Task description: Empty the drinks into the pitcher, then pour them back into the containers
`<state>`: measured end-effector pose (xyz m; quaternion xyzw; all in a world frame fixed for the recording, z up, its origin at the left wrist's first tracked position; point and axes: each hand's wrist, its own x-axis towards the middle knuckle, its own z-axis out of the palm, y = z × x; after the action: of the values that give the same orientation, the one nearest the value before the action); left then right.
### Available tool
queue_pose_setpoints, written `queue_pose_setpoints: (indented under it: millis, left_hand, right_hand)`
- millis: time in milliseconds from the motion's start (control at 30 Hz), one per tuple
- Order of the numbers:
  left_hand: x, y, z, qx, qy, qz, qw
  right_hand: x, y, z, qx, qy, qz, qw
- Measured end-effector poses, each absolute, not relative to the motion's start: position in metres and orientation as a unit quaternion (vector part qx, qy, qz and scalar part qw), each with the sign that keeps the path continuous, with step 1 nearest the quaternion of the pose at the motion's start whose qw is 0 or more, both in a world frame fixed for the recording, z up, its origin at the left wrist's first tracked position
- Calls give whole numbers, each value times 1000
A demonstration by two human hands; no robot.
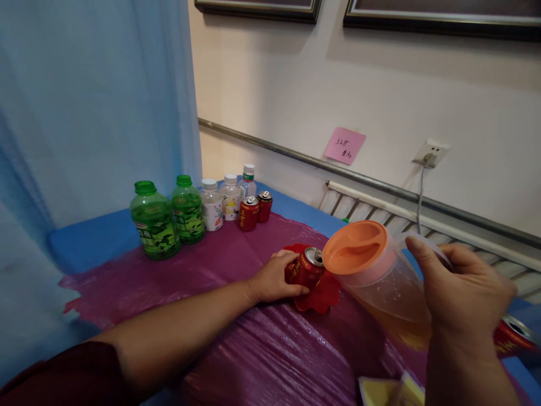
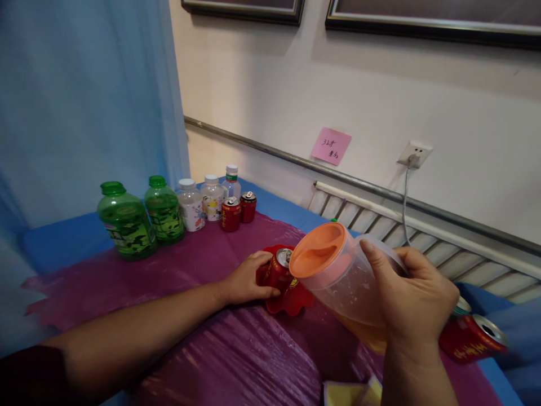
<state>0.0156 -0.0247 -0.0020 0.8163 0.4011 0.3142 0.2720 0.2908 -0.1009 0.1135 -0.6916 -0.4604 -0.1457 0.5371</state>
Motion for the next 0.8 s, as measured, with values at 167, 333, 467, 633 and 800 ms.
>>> queue_pose_setpoints:
  millis: [167,333,467,633,800]
  left_hand:
    - [16,-25,-2,810,409,315,279]
    - [15,-24,-2,811,406,314,280]
    - [15,-24,-2,813,406,312,278]
    - [16,-24,-1,813,405,313,276]
    - [16,-24,-3,812,404,317,279]
  right_hand:
    - [290,-101,114,-691,-466,-151,531]
    - [289,-101,114,-690,-462,-137,540]
    - [288,-102,115,-692,-460,-139,539]
    - [289,-102,115,-690,-465,-142,537]
    - [291,-101,113,-688,-462,-141,542]
